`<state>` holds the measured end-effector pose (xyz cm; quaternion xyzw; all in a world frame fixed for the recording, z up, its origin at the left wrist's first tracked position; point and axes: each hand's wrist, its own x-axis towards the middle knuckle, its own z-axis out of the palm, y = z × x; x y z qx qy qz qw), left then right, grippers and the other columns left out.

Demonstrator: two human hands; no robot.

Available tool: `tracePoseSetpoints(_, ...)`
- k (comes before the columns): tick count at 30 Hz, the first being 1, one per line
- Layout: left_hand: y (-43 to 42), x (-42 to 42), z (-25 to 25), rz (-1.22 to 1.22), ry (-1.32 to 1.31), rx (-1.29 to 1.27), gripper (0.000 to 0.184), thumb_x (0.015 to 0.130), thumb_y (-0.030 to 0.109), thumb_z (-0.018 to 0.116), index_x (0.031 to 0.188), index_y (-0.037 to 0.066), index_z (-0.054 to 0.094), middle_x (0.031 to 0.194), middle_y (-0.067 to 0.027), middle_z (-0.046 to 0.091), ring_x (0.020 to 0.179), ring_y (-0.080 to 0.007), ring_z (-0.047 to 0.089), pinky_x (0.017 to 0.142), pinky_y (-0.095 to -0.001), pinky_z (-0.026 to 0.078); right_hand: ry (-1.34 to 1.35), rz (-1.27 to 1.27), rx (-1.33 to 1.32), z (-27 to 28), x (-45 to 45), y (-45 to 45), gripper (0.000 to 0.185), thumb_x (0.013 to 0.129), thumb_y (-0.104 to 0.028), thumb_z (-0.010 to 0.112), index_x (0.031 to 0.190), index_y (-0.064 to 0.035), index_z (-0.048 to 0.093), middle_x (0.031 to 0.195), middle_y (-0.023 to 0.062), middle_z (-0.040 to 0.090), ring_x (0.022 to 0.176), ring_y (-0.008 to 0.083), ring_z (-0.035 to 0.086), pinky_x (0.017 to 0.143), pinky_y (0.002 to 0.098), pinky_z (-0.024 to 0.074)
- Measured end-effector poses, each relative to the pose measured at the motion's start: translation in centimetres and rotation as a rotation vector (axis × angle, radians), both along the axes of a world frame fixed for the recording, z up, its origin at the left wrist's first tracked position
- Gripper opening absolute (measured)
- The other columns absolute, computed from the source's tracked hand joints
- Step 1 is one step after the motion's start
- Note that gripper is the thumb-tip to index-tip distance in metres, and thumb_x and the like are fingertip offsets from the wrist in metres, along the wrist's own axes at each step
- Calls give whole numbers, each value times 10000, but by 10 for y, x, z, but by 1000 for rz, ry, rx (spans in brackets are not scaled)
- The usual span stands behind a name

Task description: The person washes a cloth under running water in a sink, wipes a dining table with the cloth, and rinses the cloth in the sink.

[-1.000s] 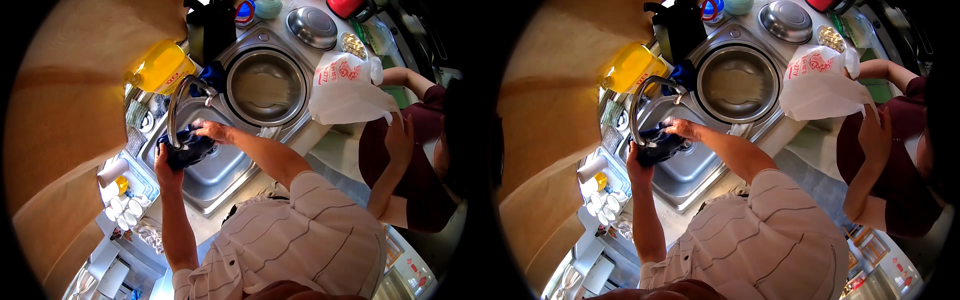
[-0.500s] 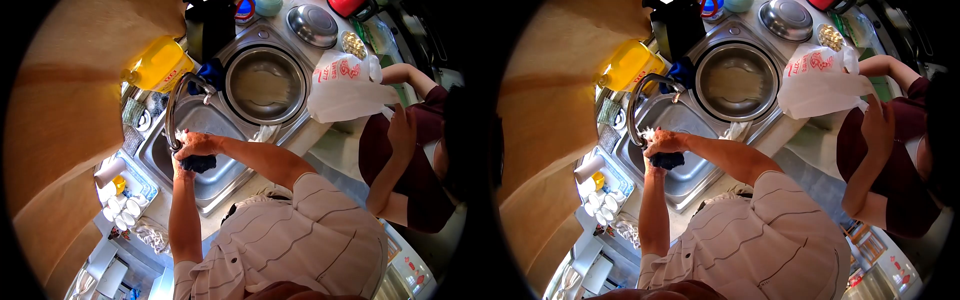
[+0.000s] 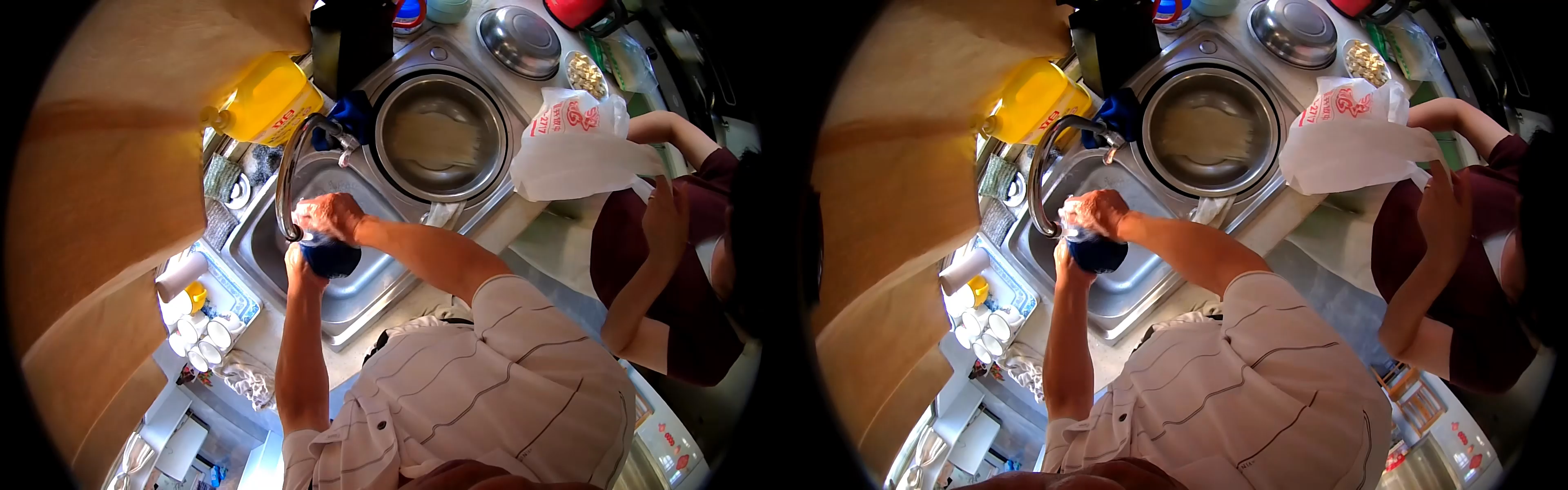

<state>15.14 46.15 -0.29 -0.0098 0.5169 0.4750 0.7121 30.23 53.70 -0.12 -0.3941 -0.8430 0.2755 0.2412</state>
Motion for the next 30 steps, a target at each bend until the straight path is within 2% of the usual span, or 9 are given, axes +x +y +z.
tracePoseSetpoints(6,3,-5,32,-14,201,218,247,982,188,563,1148,16,625,1018,-75,686,925,-230,690,859,-383,561,274,-276,-430,-58,-5,0,299,1016,-365,499,1132,-125,633,1017,208,675,984,423,634,842,488,512)
tracePoseSetpoints(9,29,9,72,-55,112,235,251,1012,195,541,1130,-6,635,1041,-95,689,939,-212,689,853,-357,564,179,-246,-542,-73,2,4,288,1011,-350,467,1167,-171,631,1171,172,648,1062,388,610,908,462,502)
tracePoseSetpoints(12,37,9,79,-103,129,236,210,967,128,625,1131,-2,623,1013,-83,690,896,-189,688,838,-324,564,255,-262,-44,-141,3,-5,245,944,-188,570,1132,-53,650,1084,178,639,1044,375,606,895,472,484)
tracePoseSetpoints(14,42,12,86,-95,103,228,292,885,62,741,1143,7,615,981,-73,691,863,-175,684,825,-316,564,375,-49,-214,-89,29,9,236,885,-169,607,1075,-40,658,1076,153,651,1010,350,635,850,444,491)
tracePoseSetpoints(17,43,11,90,-67,219,249,321,875,30,745,1163,-1,606,990,-74,685,856,-163,676,817,-312,563,265,-46,136,-105,38,7,177,931,-146,585,1066,-49,645,1037,133,661,1007,357,634,867,439,498)
tracePoseSetpoints(22,38,11,95,-74,135,259,329,883,8,722,1187,-13,598,1021,-78,678,883,-153,667,839,-292,551,194,-74,-481,-74,45,-1,289,910,-177,635,1193,-115,642,1132,120,672,1137,335,596,952,401,492)
tracePoseSetpoints(25,40,14,100,-65,144,255,331,880,-19,699,1193,-21,595,1036,-81,676,894,-154,664,849,-292,547,167,-48,-249,-40,49,-6,313,897,-180,660,1202,-113,643,1182,131,662,1153,339,590,977,404,485)
tracePoseSetpoints(29,37,7,89,-105,156,286,339,868,-82,616,1202,-30,590,1063,-104,680,919,-178,674,876,-318,554,369,-5,-635,4,49,-11,559,839,-37,693,1370,-98,528,1283,145,613,1248,316,568,1091,413,426)
tracePoseSetpoints(30,37,9,94,-101,156,289,339,868,-82,616,1202,-30,590,1063,-104,680,919,-178,674,876,-318,554,328,88,-661,8,51,-11,769,802,-7,721,1484,-109,380,1389,161,538,1314,312,522,1125,395,398)
